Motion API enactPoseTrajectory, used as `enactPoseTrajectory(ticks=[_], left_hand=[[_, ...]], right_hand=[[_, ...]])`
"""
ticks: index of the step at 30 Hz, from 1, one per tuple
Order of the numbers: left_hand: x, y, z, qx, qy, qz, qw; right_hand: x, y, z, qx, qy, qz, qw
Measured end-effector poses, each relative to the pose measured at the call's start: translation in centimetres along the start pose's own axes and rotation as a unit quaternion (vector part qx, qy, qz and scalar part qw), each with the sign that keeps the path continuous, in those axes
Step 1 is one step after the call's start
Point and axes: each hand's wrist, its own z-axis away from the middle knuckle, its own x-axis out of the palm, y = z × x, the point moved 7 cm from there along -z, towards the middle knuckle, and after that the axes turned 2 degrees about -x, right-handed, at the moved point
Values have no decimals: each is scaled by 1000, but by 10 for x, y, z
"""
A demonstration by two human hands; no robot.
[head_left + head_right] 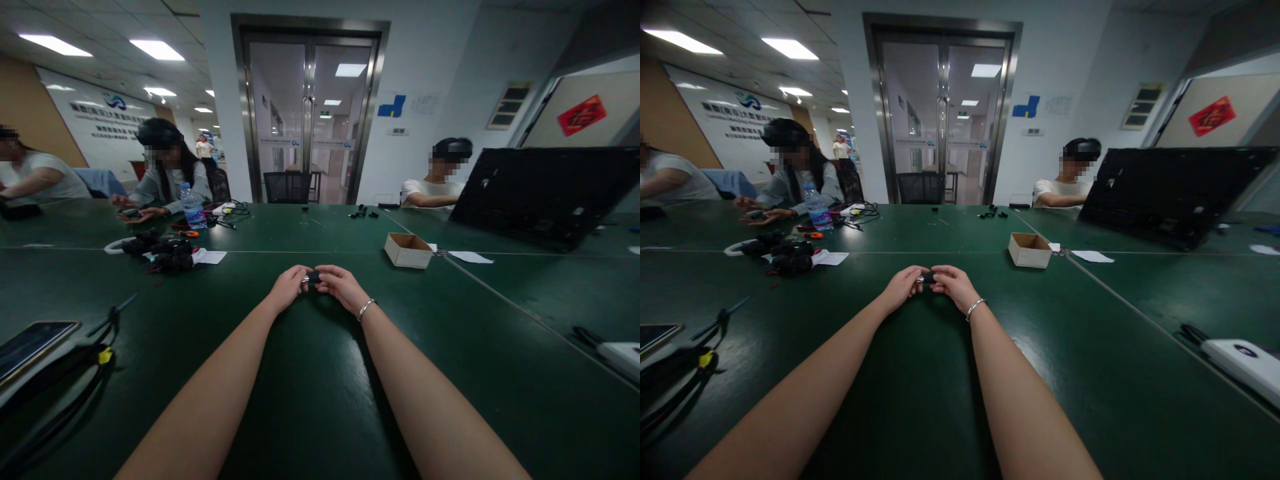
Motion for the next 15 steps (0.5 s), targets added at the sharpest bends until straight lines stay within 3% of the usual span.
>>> enactPoseTrajectory(ticks=[6, 10, 13, 15], left_hand=[[1, 3, 2, -1, -7, -3, 1000], [0, 8, 4, 31, 2, -21, 999], [3, 6, 4, 17, -22, -11, 1000], [2, 4, 3, 6, -9, -5, 1000]], right_hand=[[-1, 0, -1, 1, 2, 1, 1000], [-1, 1, -1, 4, 4, -7, 1000], [-2, 2, -2, 4, 7, -8, 1000], [-2, 2, -2, 3, 9, -7, 1000]])
